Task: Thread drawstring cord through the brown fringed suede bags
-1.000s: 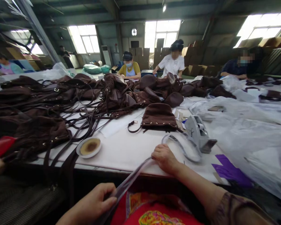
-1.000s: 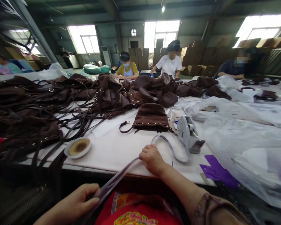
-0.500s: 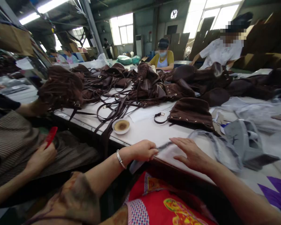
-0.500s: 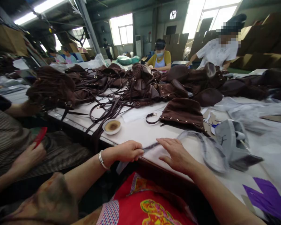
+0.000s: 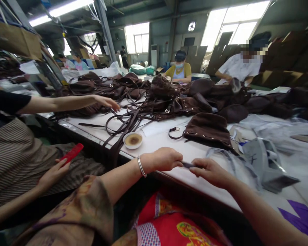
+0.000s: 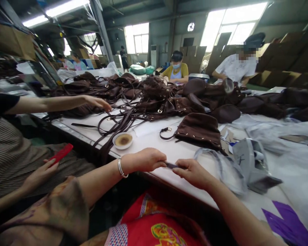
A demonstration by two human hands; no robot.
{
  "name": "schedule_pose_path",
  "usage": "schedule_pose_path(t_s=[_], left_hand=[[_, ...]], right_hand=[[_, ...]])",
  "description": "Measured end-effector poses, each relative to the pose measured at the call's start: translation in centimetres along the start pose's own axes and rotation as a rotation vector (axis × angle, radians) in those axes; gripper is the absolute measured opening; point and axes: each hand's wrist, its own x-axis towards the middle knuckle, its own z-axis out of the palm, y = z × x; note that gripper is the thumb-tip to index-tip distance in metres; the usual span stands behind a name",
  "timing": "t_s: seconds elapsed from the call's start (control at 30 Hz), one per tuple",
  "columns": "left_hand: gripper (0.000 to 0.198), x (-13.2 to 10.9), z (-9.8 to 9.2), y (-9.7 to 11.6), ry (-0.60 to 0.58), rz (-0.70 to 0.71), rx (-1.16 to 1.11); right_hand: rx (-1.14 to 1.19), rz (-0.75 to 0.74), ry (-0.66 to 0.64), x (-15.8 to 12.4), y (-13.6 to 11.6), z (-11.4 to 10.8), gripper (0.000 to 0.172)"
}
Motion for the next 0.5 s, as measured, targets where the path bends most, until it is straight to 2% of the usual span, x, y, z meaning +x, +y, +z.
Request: schedule_pose_path(t_s=[0.1,0.2,0.3,0.5], left_hand=[[0.023,0.0,0.6,0.3,-0.012,-0.002,0.091],[0.024,0.5,1.7,1.0,0.006,-0.011,0.171],[0.012,1.3,2.8,2.3,0.045,0.085,0.254],[0.012,2.2,3.5,4.9,0.112,0.205,0.340]], right_hand=[[-0.069,-0.060,0.100,-0.3,-0.1,0.5,0.032],[-0.113,-0.116,0.141,-0.6,0.2,1.1,0.031],[-0.086,-0.126,0.198,-0.8,0.8,1.9,0.034],[-0.072,-0.120,0.268,-1.9,2.6,3.3,0.036]])
